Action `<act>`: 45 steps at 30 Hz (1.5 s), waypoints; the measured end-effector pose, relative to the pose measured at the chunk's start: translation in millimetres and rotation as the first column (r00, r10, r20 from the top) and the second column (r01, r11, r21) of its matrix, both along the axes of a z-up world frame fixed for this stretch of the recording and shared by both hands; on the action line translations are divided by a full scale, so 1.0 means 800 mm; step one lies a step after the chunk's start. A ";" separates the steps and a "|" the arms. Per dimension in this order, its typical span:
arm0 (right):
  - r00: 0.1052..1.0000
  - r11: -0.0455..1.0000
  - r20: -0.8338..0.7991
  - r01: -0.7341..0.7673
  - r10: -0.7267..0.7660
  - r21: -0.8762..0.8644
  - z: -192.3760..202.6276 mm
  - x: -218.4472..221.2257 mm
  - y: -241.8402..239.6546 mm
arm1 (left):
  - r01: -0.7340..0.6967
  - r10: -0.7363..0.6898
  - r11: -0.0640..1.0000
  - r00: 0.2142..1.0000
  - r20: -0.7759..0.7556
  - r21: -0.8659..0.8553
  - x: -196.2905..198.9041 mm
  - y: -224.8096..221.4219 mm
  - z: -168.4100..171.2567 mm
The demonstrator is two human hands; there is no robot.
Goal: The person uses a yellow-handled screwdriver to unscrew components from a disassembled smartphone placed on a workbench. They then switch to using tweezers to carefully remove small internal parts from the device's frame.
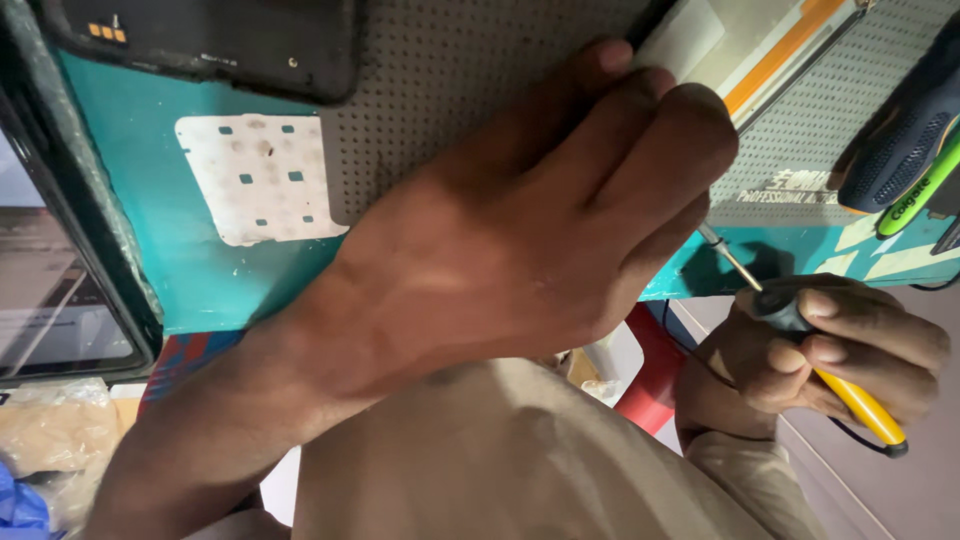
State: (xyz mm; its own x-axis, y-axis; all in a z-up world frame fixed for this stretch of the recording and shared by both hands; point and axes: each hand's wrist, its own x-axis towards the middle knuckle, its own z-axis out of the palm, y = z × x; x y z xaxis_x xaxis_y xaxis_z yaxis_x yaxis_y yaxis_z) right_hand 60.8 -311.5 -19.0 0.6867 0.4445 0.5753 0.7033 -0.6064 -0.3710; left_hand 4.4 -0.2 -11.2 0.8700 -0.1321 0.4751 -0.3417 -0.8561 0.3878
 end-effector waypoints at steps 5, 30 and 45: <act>0.999 0.996 0.036 -0.011 0.008 0.091 -0.005 0.003 0.011 | -0.006 0.006 1.000 1.000 0.004 -0.001 -0.002 -0.001 -0.006; 0.997 0.971 -0.071 -0.011 0.029 0.239 -0.002 0.001 0.030 | -0.035 0.039 0.996 0.998 0.047 -0.083 -0.004 -0.014 -0.014; 0.997 0.965 -0.034 -0.064 0.075 0.253 -0.006 0.007 0.018 | -0.062 0.068 0.994 0.995 0.069 -0.093 -0.001 -0.017 -0.016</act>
State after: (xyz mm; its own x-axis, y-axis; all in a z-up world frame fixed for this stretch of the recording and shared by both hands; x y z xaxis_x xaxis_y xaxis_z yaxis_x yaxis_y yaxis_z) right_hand 66.8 -296.9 -23.9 0.6858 0.3365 0.6453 0.7204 -0.4398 -0.5363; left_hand 3.7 -13.9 -23.9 0.8387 -0.0299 0.5438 -0.3159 -0.8401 0.4410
